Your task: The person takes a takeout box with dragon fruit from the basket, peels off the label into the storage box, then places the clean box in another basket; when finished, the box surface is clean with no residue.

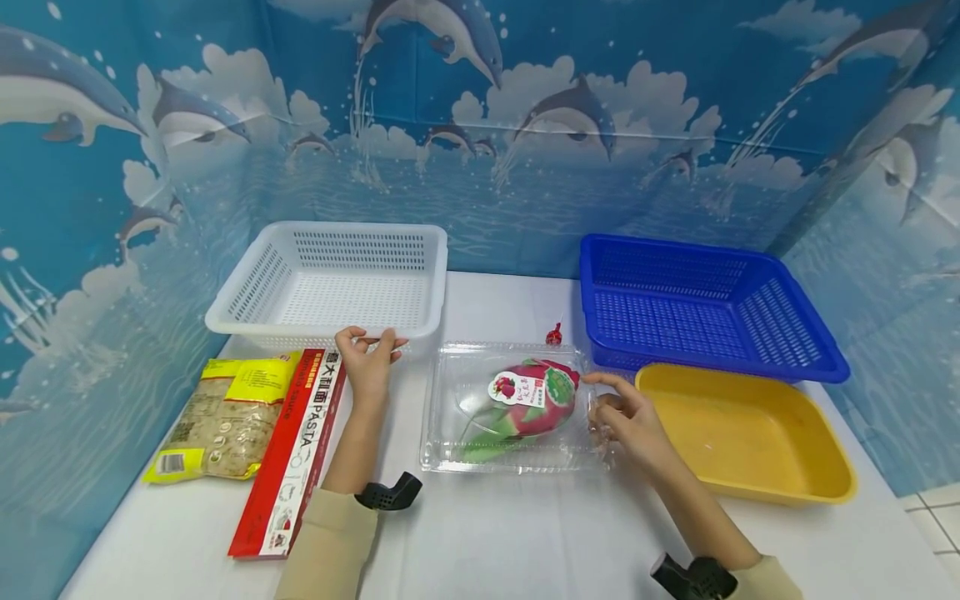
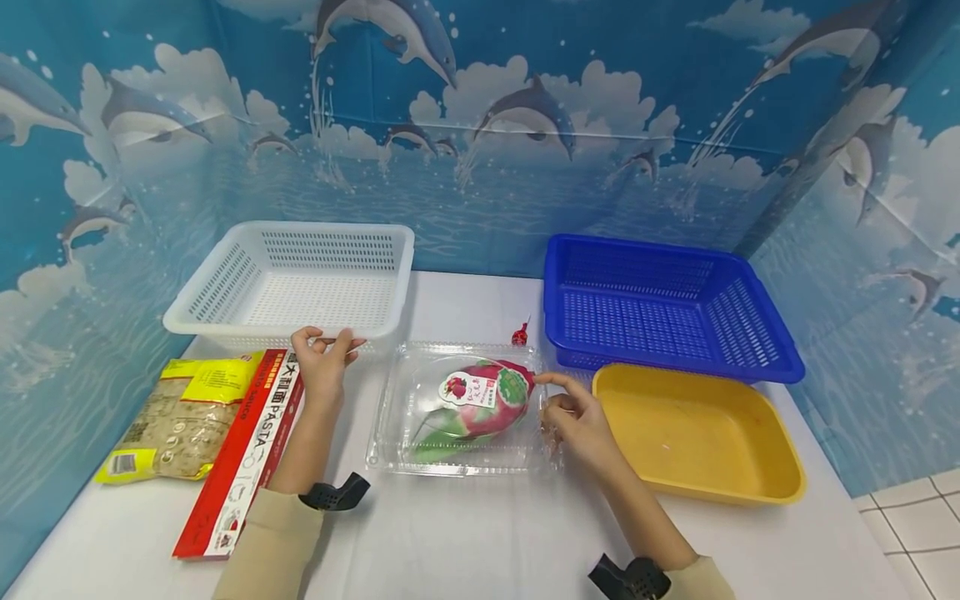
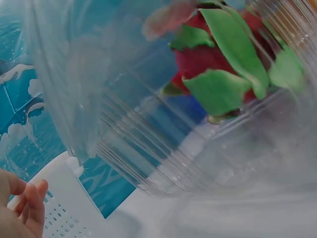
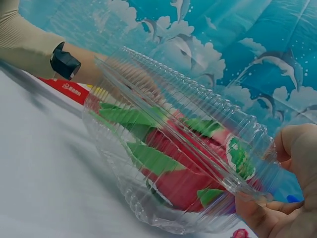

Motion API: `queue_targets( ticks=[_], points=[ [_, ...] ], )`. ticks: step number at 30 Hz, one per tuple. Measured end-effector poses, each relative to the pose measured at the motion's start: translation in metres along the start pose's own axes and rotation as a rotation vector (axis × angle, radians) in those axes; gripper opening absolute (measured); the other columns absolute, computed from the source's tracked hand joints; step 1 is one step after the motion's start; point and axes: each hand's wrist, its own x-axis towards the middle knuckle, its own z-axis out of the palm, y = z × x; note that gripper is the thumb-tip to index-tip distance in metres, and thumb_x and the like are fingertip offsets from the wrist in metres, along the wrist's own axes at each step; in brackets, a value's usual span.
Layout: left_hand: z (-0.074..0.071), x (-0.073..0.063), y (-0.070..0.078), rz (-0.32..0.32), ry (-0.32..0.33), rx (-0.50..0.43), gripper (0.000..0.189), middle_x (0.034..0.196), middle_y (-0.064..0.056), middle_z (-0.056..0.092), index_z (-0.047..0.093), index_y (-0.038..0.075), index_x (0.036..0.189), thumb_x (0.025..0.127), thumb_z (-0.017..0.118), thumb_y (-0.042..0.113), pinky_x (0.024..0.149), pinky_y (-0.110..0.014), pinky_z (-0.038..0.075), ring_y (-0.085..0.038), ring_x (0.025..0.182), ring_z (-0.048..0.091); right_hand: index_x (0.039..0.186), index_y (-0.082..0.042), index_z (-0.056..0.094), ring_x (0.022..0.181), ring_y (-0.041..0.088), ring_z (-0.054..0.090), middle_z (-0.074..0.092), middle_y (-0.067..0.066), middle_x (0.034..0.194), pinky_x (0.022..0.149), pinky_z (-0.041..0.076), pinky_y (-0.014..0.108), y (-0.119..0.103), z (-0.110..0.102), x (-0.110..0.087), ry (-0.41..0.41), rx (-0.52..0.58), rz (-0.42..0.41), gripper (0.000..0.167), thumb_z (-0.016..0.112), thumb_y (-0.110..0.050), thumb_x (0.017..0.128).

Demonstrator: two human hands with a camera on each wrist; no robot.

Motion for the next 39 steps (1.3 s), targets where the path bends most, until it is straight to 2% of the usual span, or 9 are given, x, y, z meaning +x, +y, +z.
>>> queue_targets(
  ticks=[10,19,26,30,33,36,39],
  points=[
    [0.0,-0.002,0.002,-0.023,-0.018,0.057,0.036,0.089,-0.012,0.052,0.028,0.011,0.104,0.093,0.06,-0.001,0.06,-0.019,0.054,-0.009,0.065,0.068,0.122,0.007,0.051,0.06,0.01,0.054,0.056,0.003,0.072,0.049,0.05,0.022,0.012,0.001,-0.001,0.024,-0.075,0.01,0.034,0.046,0.011,0.089],
    [-0.003,-0.004,0.004,-0.036,-0.02,0.053,0.036,0.089,-0.013,0.05,0.029,0.009,0.109,0.093,0.059,-0.002,0.064,-0.02,0.055,-0.01,0.067,0.068,0.122,0.002,0.055,0.059,0.013,0.055,0.053,0.011,0.079,0.048,0.047,0.023,0.014,0.004,-0.002,0.01,-0.172,0.028,0.035,0.051,0.007,0.088],
    [-0.002,-0.005,0.005,-0.063,-0.057,0.128,0.045,0.096,-0.012,0.054,0.027,0.008,0.122,0.093,0.061,0.004,0.064,-0.022,0.054,-0.013,0.073,0.067,0.126,-0.002,0.053,0.059,0.016,0.051,0.052,0.012,0.081,0.048,0.045,0.024,0.005,0.008,-0.003,-0.004,-0.269,0.073,0.036,0.053,0.003,0.09],
    [-0.001,-0.008,0.003,-0.045,-0.066,0.173,0.052,0.099,-0.013,0.054,0.024,0.008,0.129,0.092,0.061,0.004,0.062,-0.025,0.053,-0.02,0.076,0.068,0.129,-0.007,0.051,0.06,0.019,0.052,0.056,0.014,0.083,0.047,0.046,0.027,-0.002,0.011,-0.002,-0.002,-0.35,0.104,0.039,0.053,-0.001,0.091],
    [0.0,-0.013,0.001,-0.005,-0.073,0.205,0.056,0.098,-0.013,0.053,0.021,0.008,0.132,0.092,0.06,0.004,0.061,-0.027,0.054,-0.028,0.078,0.067,0.133,-0.01,0.05,0.063,0.021,0.055,0.06,0.017,0.088,0.048,0.048,0.028,-0.004,0.012,-0.003,0.006,-0.414,0.129,0.042,0.054,-0.004,0.091],
    [0.0,-0.02,-0.001,0.015,-0.087,0.253,0.057,0.099,-0.013,0.052,0.019,0.008,0.134,0.093,0.06,0.006,0.061,-0.028,0.055,-0.028,0.078,0.067,0.136,-0.014,0.049,0.069,0.022,0.061,0.065,0.021,0.099,0.054,0.051,0.03,-0.009,0.013,-0.004,0.019,-0.501,0.157,0.045,0.055,-0.008,0.092],
    [-0.002,-0.027,-0.001,0.002,-0.118,0.305,0.053,0.1,-0.011,0.053,0.023,0.006,0.136,0.095,0.058,0.009,0.061,-0.025,0.053,-0.025,0.079,0.067,0.137,-0.016,0.05,0.077,0.024,0.066,0.066,0.022,0.108,0.061,0.053,0.032,-0.015,0.012,-0.006,0.025,-0.611,0.153,0.045,0.057,-0.014,0.093]
  ],
)
